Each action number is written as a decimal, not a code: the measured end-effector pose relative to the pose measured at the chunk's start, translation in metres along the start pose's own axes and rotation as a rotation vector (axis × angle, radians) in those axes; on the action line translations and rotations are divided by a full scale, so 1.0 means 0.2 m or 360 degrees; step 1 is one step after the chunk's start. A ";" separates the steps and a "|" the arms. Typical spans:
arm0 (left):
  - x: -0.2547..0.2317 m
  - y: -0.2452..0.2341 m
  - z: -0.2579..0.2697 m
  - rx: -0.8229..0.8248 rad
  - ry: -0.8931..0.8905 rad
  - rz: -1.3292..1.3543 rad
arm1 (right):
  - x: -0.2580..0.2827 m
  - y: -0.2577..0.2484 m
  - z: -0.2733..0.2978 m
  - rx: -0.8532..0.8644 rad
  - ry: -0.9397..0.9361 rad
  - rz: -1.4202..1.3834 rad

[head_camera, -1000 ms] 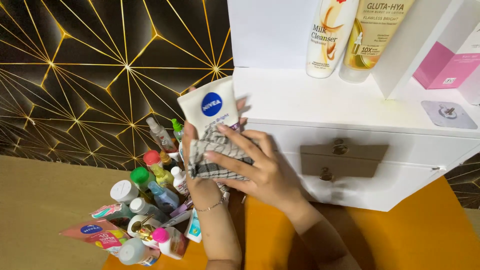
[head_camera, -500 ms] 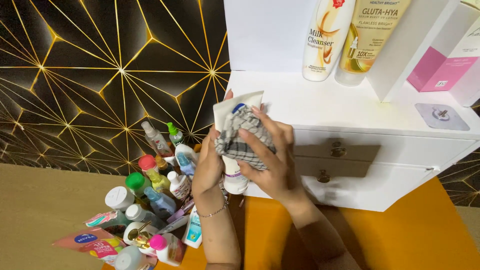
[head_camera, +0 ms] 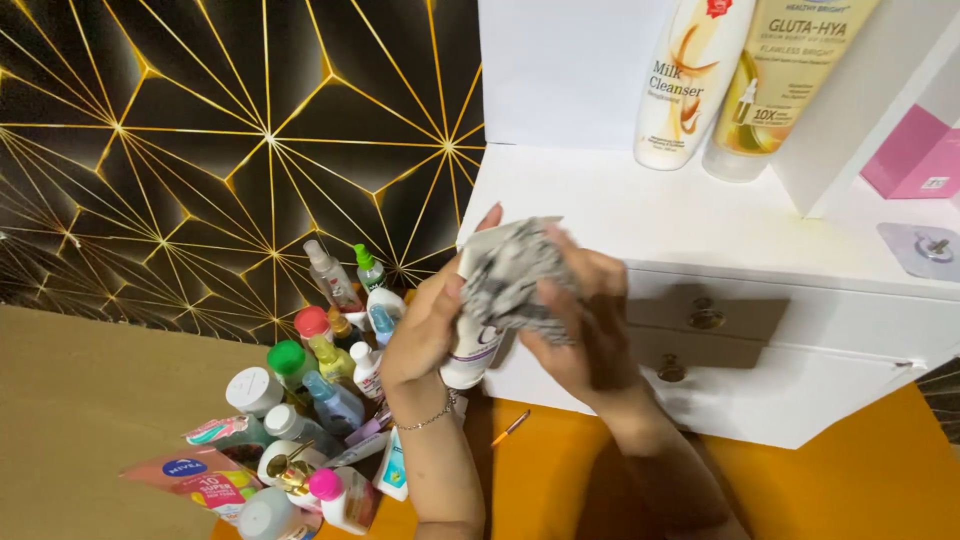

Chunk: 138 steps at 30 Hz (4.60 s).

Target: Wiping down various skincare and lotion bottles with a cloth at a vanity.

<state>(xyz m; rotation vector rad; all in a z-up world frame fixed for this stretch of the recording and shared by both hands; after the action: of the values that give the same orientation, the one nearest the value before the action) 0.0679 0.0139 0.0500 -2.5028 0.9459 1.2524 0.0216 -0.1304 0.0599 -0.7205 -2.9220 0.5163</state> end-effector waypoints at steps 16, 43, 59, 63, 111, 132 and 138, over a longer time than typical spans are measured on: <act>-0.05 0.15 -0.15 -0.0181 0.0385 0.0705 | 0.05 0.02 0.00 0.0202 0.0083 0.0088; -0.07 0.03 -0.11 -0.0591 0.0675 0.0784 | 0.10 0.04 -0.03 0.0403 0.0081 -0.0069; -0.12 -0.20 -0.03 -0.0814 0.0886 0.0770 | 0.17 0.03 -0.06 0.0465 -0.0138 -0.0292; -0.14 -0.24 0.00 -0.0952 0.0922 0.0712 | 0.17 0.05 -0.08 0.0577 -0.0121 -0.0338; -0.07 0.10 0.01 -0.0695 0.1084 0.0498 | -0.18 0.02 0.26 -0.0376 0.0846 -0.0605; -0.02 -0.03 -0.09 -0.0873 0.0580 0.0693 | 0.21 -0.12 -0.13 0.0335 -0.0050 -0.0053; -0.01 0.00 -0.09 -0.0784 0.0569 0.0722 | 0.08 -0.16 -0.12 0.0240 0.0285 -0.0017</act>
<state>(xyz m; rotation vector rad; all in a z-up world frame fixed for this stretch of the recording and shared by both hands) 0.0779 0.0082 0.0628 -3.0854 1.5172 1.3054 -0.0020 -0.1434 0.0943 -0.6929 -2.6868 0.6285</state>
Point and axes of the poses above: each hand's wrist, its own z-axis away from the middle knuckle, its own y-axis out of the palm, x = y × z, the point moved 8 cm from there along -z, towards the middle knuckle
